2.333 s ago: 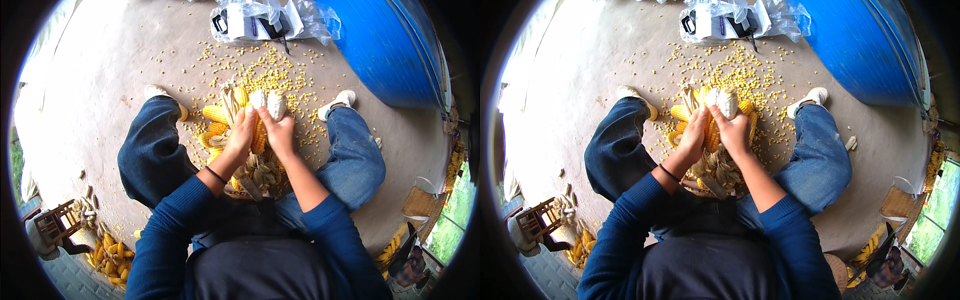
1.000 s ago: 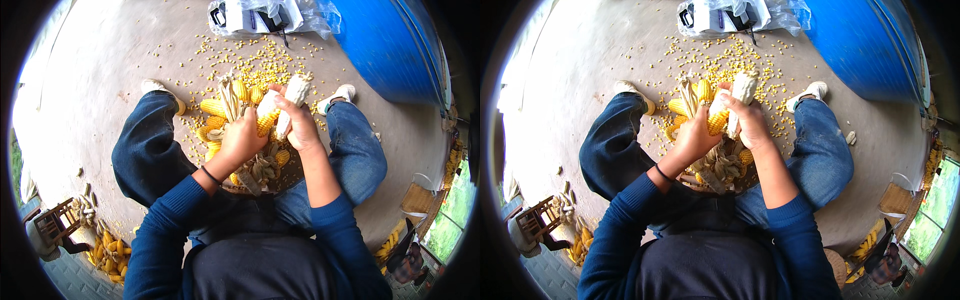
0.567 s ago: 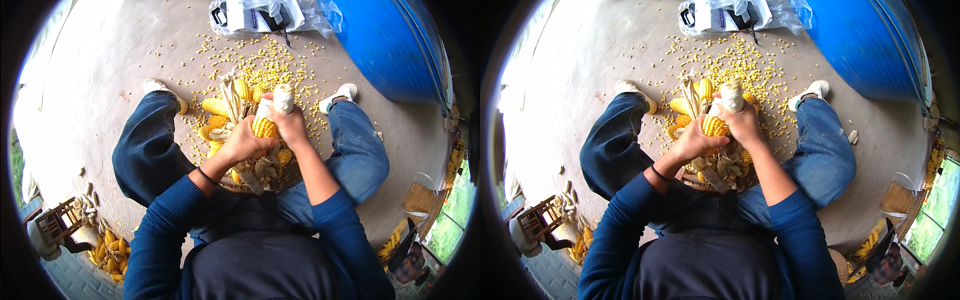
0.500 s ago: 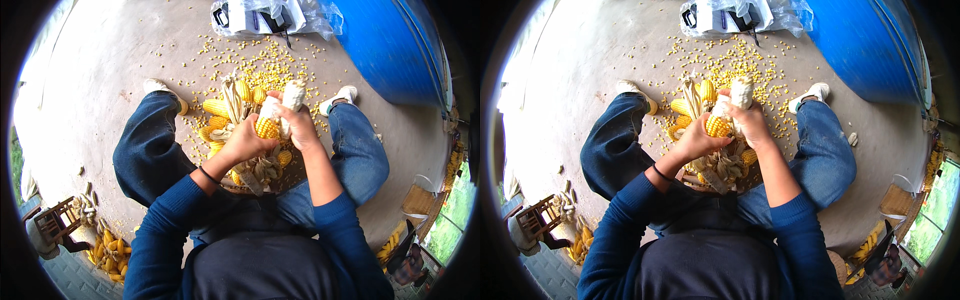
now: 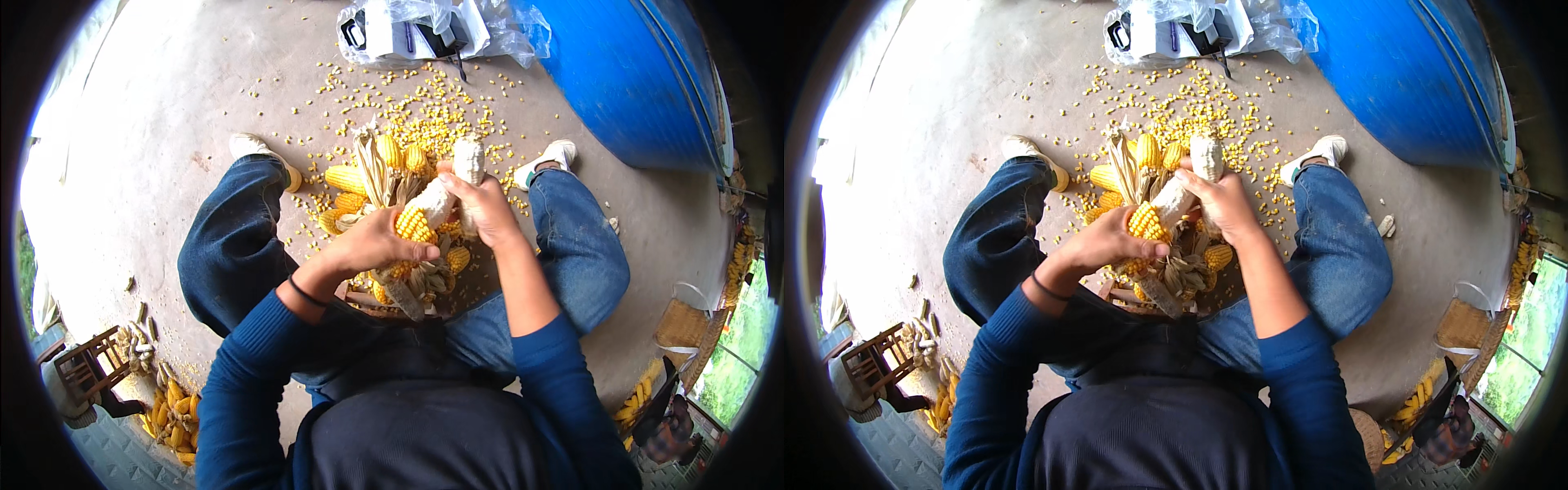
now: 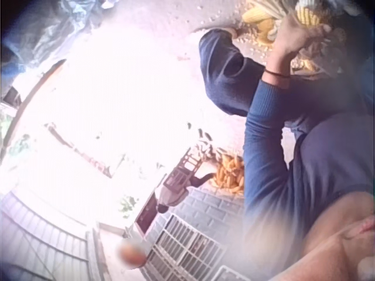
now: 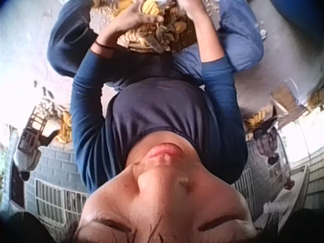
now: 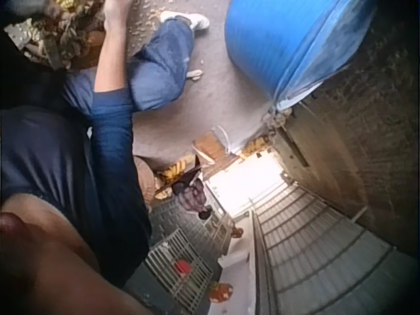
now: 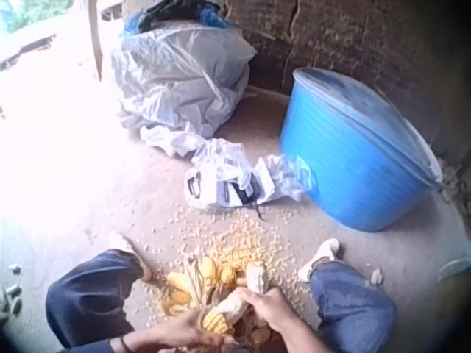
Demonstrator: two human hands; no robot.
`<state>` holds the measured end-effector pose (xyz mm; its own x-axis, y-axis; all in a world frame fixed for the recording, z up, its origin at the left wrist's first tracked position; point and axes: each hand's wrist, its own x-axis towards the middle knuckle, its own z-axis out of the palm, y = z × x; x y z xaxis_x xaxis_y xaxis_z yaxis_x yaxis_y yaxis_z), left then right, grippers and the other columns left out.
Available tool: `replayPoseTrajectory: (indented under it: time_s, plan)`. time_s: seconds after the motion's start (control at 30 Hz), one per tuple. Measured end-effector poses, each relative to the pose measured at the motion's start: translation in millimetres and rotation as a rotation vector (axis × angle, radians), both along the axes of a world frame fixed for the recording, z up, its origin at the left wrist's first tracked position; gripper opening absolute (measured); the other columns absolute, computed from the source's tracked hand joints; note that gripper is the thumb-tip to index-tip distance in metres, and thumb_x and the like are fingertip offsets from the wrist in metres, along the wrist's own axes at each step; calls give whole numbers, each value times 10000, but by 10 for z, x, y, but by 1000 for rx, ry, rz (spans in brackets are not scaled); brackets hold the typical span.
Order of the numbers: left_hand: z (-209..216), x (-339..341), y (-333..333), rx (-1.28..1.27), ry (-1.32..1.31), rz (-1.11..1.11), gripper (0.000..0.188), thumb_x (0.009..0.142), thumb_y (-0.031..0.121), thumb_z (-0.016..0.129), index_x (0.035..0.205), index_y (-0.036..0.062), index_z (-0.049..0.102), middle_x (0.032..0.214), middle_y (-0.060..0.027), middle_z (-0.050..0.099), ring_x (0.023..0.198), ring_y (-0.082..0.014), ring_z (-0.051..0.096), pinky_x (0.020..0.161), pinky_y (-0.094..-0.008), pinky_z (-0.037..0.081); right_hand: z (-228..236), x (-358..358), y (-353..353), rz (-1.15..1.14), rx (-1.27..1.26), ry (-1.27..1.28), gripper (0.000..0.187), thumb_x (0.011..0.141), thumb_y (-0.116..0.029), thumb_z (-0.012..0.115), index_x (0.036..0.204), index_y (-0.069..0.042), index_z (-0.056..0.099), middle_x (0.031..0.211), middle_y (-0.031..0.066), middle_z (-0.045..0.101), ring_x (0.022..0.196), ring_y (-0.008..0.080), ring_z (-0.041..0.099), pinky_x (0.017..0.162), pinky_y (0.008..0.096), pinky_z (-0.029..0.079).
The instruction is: The person sits on a concrete floor and shucks dried corn cobs by hand, removing kernels that fall onto the ground. They handle multiple cobs one at a time, rotating them to strip kernels and occasionally adjusting their grip.
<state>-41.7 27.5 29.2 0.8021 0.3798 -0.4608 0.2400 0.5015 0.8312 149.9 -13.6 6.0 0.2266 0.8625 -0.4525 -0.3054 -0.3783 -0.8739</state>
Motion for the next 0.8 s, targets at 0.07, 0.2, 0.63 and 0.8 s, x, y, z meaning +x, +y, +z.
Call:
replayPoseTrajectory:
  time_s: [0.07,0.2,0.63,0.8]
  plan:
    - [204,-80,57,-220,-124,125,613,744,211,766,1225,-22,466,1043,-74,612,931,-117,565,820,-259,454,206,110,-32,58,-105,34,271,831,-221,681,975,5,635,865,54,651,709,115,607,602,247,484]
    - [289,-140,65,-372,-503,402,678,749,230,751,1279,-19,409,1164,-91,552,1075,-194,538,967,-350,397,577,-60,-124,-275,-14,196,263,851,-256,664,944,-15,618,868,60,641,731,134,609,634,267,495]
    - [277,175,242,-215,-98,440,339,834,94,597,1132,21,452,863,-66,582,659,-153,607,604,-305,543,960,194,289,80,54,70,401,877,-189,601,1213,-3,485,994,113,629,837,162,633,738,288,531]
    - [141,357,259,721,321,224,484,708,125,632,1124,-22,435,798,-200,637,687,-334,647,634,-404,525,774,-61,504,17,182,262,600,834,-94,615,1367,-15,353,1238,74,515,1082,112,515,940,287,410]
